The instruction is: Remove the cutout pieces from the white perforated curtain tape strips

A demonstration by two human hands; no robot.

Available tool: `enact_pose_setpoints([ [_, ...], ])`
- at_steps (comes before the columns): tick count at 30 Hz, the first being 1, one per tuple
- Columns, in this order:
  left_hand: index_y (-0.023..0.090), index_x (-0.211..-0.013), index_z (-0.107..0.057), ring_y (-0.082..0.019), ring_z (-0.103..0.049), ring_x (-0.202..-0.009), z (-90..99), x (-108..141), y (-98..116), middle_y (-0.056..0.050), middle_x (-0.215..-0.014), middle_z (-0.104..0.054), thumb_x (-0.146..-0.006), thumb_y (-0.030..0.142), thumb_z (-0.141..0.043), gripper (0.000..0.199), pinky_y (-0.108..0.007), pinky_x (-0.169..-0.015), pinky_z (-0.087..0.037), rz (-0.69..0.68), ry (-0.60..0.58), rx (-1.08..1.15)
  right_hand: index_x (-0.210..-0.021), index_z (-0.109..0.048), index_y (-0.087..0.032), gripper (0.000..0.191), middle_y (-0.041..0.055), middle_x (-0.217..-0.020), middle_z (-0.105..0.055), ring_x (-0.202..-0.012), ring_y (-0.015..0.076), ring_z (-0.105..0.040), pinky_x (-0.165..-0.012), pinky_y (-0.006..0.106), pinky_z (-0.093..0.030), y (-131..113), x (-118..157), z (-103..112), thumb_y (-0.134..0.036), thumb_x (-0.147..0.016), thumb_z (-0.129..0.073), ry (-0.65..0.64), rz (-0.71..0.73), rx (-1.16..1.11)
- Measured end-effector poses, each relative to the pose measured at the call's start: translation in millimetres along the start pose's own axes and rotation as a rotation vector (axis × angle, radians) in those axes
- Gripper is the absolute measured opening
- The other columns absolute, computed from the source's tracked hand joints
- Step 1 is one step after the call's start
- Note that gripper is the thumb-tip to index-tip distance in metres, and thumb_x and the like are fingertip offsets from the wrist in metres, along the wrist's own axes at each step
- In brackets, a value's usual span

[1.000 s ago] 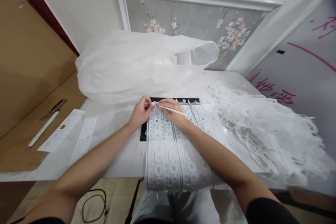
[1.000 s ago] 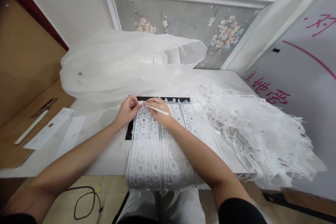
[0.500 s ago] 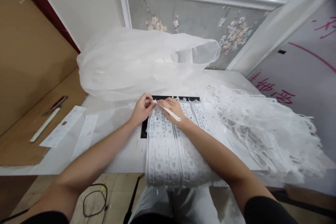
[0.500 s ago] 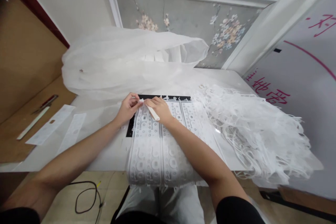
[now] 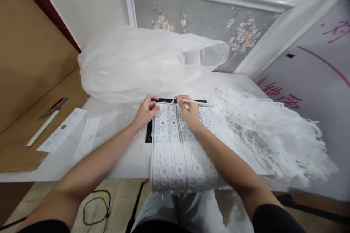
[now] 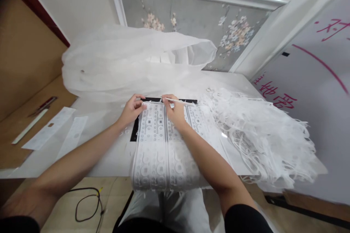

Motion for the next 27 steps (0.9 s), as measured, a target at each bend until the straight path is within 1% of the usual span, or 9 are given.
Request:
enact_pose_setpoints([
  [2, 0.020, -0.109, -0.056, -0.011, -0.055, -0.060, 0.8, -0.6, -1.9, 0.002, -0.075, -0.063, -0.080, 0.031, -0.070, 0.035, -0.023, -0.058, -0.041, 0.009, 0.008, -0.013, -0.100, -0.074, -0.020, 0.034, 0.0070, -0.095, -0.073, -0.088, 0.0218, -0.066, -0.080, 0.034, -0.053, 14.7, -4.6, 1.8, -0.051, -0.092, -0.062, -0.091, -0.072, -0.088],
  [4, 0.018, -0.100, -0.063, -0.013, -0.057, -0.065, 3.8, -1.6, -4.6, 0.000, -0.077, -0.065, -0.079, 0.030, -0.070, 0.025, -0.024, -0.062, -0.042, 0.019, 0.035, -0.036, -0.095, -0.076, -0.018, 0.034, 0.0051, -0.085, -0.073, -0.077, 0.0190, -0.065, -0.072, 0.031, -0.051, 31.0, -7.2, -0.9, -0.051, -0.086, -0.069, -0.195, -0.126, -0.145],
  [5, 0.017, -0.095, -0.065, -0.014, -0.058, -0.067, 5.8, -2.4, -6.3, -0.001, -0.077, -0.066, -0.079, 0.030, -0.069, 0.020, -0.024, -0.063, -0.042, 0.025, 0.053, -0.051, -0.094, -0.077, -0.018, 0.034, 0.0043, -0.080, -0.072, -0.073, 0.0180, -0.064, -0.068, 0.030, -0.050, 39.6, -7.7, -1.8, -0.050, -0.084, -0.072, -0.226, -0.151, -0.153],
  [7, 0.017, -0.089, -0.067, -0.014, -0.057, -0.068, 9.3, -4.2, -9.8, -0.001, -0.075, -0.065, -0.078, 0.029, -0.069, 0.017, -0.025, -0.064, -0.041, 0.035, 0.083, -0.078, -0.091, -0.078, -0.017, 0.033, 0.0036, -0.075, -0.072, -0.068, 0.0171, -0.063, -0.064, 0.029, -0.048, 54.3, -7.9, -2.6, -0.048, -0.080, -0.075, -0.242, -0.190, -0.135],
  [9, 0.017, -0.088, -0.068, -0.014, -0.057, -0.068, 11.4, -5.9, -11.7, -0.001, -0.075, -0.065, -0.077, 0.029, -0.070, 0.016, -0.025, -0.063, -0.040, 0.031, 0.100, -0.100, -0.089, -0.079, -0.018, 0.029, 0.0040, -0.077, -0.073, -0.069, 0.0172, -0.064, -0.065, 0.029, -0.049, 61.4, -6.6, -5.8, -0.045, -0.080, -0.076, -0.253, -0.201, -0.105],
  [13, 0.018, -0.087, -0.066, -0.014, -0.057, -0.069, 11.5, -6.6, -11.1, -0.001, -0.077, -0.065, -0.077, 0.031, -0.070, 0.017, -0.025, -0.064, -0.041, 0.016, 0.105, -0.106, -0.093, -0.079, -0.021, 0.022, 0.0058, -0.093, -0.077, -0.085, 0.0197, -0.069, -0.078, 0.032, -0.051, 55.2, -3.4, -13.1, -0.040, -0.084, -0.074, -0.271, -0.150, -0.067],
  [16, 0.018, -0.086, -0.066, -0.014, -0.057, -0.070, 11.1, -5.3, -9.0, -0.001, -0.078, -0.066, -0.078, 0.032, -0.070, 0.017, -0.025, -0.065, -0.041, 0.017, 0.111, -0.114, -0.093, -0.079, -0.023, 0.019, 0.0057, -0.098, -0.077, -0.092, 0.0214, -0.069, -0.084, 0.035, -0.052, 49.9, -1.9, -15.0, -0.039, -0.085, -0.073, -0.280, -0.131, -0.049],
  [21, 0.018, -0.088, -0.065, -0.015, -0.058, -0.071, 10.4, -3.4, -6.8, -0.002, -0.082, -0.066, -0.079, 0.033, -0.070, 0.018, -0.026, -0.066, -0.043, 0.018, 0.115, -0.103, -0.095, -0.079, -0.025, 0.018, 0.0059, -0.101, -0.077, -0.096, 0.0226, -0.070, -0.087, 0.038, -0.053, 49.5, -1.6, -14.9, -0.039, -0.086, -0.073, -0.285, -0.126, -0.052],
  [27, 0.018, -0.088, -0.065, -0.015, -0.057, -0.071, 9.2, -3.7, -7.4, -0.002, -0.082, -0.066, -0.079, 0.034, -0.070, 0.019, -0.026, -0.066, -0.043, 0.011, 0.103, -0.085, -0.096, -0.079, -0.024, 0.024, 0.0061, -0.103, -0.077, -0.098, 0.0231, -0.070, -0.089, 0.039, -0.053, 49.4, -1.3, -16.2, -0.045, -0.085, -0.073, -0.290, -0.114, -0.042],
])
Point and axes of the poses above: each hand's wrist, its own x-axis away from the middle knuckle, its own z-axis out of the back of the hand, y = z × x, the point moved 10 cm from there along -x, towards the middle knuckle
